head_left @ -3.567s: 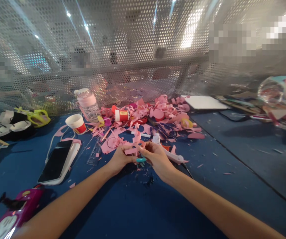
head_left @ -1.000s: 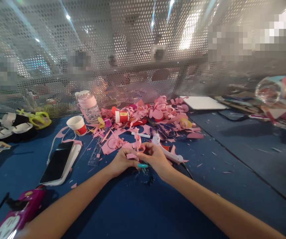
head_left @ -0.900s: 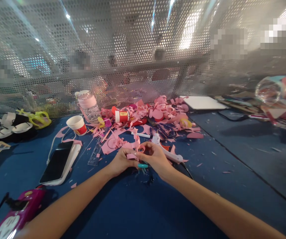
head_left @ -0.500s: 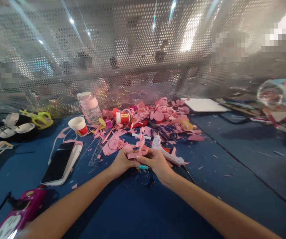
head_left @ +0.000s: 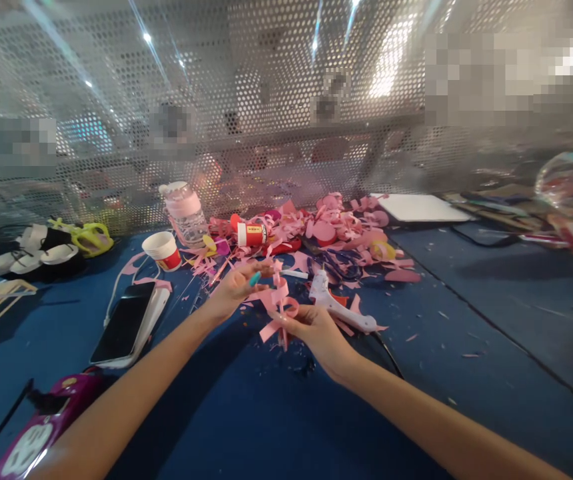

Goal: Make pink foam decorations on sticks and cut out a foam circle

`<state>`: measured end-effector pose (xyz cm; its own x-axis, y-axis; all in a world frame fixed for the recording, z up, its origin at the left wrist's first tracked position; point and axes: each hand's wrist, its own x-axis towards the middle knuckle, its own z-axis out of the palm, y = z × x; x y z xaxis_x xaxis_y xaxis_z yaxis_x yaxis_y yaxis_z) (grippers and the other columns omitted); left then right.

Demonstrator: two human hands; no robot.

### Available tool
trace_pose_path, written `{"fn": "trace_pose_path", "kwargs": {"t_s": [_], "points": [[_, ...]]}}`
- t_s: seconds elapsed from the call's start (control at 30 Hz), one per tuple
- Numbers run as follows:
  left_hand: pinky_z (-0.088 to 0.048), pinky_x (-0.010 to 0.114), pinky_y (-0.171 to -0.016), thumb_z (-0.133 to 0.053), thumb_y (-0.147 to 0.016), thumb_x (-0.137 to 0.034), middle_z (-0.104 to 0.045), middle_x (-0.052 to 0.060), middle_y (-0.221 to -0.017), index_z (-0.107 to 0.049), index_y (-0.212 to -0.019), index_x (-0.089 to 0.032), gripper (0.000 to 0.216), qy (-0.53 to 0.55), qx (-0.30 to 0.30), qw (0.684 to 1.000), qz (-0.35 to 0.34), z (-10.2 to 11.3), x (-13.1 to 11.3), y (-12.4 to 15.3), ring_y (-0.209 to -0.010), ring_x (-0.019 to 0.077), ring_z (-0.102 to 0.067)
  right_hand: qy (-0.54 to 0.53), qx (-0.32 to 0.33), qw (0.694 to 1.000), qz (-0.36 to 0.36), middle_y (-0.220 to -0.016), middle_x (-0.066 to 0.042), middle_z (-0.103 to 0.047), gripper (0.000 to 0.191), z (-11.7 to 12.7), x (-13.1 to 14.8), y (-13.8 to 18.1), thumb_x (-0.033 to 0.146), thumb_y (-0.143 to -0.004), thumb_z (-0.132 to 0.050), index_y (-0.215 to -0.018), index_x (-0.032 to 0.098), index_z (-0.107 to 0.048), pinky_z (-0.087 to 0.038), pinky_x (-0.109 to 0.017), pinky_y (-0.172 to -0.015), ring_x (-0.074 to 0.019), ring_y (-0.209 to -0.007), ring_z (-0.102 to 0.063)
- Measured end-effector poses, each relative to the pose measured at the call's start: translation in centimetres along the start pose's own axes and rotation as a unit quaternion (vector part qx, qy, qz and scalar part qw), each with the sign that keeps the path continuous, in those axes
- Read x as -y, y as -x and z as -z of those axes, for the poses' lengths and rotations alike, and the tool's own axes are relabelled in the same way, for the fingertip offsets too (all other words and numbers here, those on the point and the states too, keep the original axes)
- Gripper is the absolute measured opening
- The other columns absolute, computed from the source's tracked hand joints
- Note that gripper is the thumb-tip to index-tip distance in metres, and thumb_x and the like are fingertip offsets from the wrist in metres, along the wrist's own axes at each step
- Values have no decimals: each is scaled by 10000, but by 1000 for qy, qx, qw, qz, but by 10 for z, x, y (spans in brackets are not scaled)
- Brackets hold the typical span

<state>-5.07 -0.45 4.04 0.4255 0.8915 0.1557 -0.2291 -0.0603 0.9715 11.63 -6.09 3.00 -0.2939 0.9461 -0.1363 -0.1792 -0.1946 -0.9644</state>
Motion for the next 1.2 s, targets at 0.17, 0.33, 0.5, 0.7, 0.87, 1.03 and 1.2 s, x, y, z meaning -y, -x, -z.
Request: {"fn": "trace_pose_path", "kwargs": {"t_s": [0.17, 0.33, 0.5, 0.7, 0.87, 1.03, 1.2], "points": [[-454, 341, -838, -713, -656, -310, -695, 59, -835, -672, -902, -155, 294, 22, 14, 998, 49, -11, -4, 5, -855, 187, -638, 11, 27, 999, -16, -458, 38, -529, 307, -3, -7, 2, 405, -605, -728, -515, 162, -564, -394, -241, -484, -81, -415, -488], [-486, 311, -760, -758, -592, -251, -693, 30, -796, -685, -799, -153, 240, 17, -31, 999, 23, -9, 1, 4, -743, 158, -649, 9, 22, 1000, -12, -424, 59, -504, 326, 1, -13, -1, 396, -593, -739, -525, 161, -524, -395, -219, -448, -69, -381, -476], [-499, 260, -672, -784, -540, -228, -688, 21, -729, -684, -748, -136, 248, 8, -61, 998, 26, -9, -2, 2, -663, 131, -635, -6, 9, 1000, -16, -435, 65, -510, 323, 3, -13, -3, 402, -569, -750, -558, 157, -539, -391, -198, -423, -59, -377, -478], [-513, 262, -655, -824, -429, -215, -679, 7, -669, -657, -678, -120, 314, 22, -142, 988, 48, -10, -5, 0, -640, 132, -633, 43, 60, 997, -28, -515, 18, -601, 302, 1, -3, 0, 395, -556, -756, -644, 130, -641, -448, -206, -467, -77, -439, -542], [-505, 273, -672, -792, -516, -295, -690, 28, -696, -664, -745, -124, 313, -5, -118, 989, 90, -9, -12, 0, -641, 137, -636, 62, 47, 996, -41, -552, -20, -639, 349, 2, -4, 0, 447, -570, -729, -662, 122, -642, -504, -240, -490, -116, -473, -599], [-500, 276, -693, -734, -602, -377, -700, 64, -773, -669, -756, -119, 307, -6, -68, 992, 104, -9, -19, 2, -686, 147, -646, 61, 18, 997, -47, -614, -44, -669, 358, 5, -8, -3, 434, -553, -741, -694, 117, -652, -510, -236, -485, -113, -484, -603], [-500, 264, -686, -808, -482, -261, -703, 48, -774, -672, -776, -115, 355, -28, -118, 988, 91, -11, -20, 0, -681, 143, -644, 80, -2, 996, -50, -528, -8, -624, 344, 5, -10, -4, 420, -557, -744, -691, 117, -652, -480, -203, -452, -88, -453, -567]]}}
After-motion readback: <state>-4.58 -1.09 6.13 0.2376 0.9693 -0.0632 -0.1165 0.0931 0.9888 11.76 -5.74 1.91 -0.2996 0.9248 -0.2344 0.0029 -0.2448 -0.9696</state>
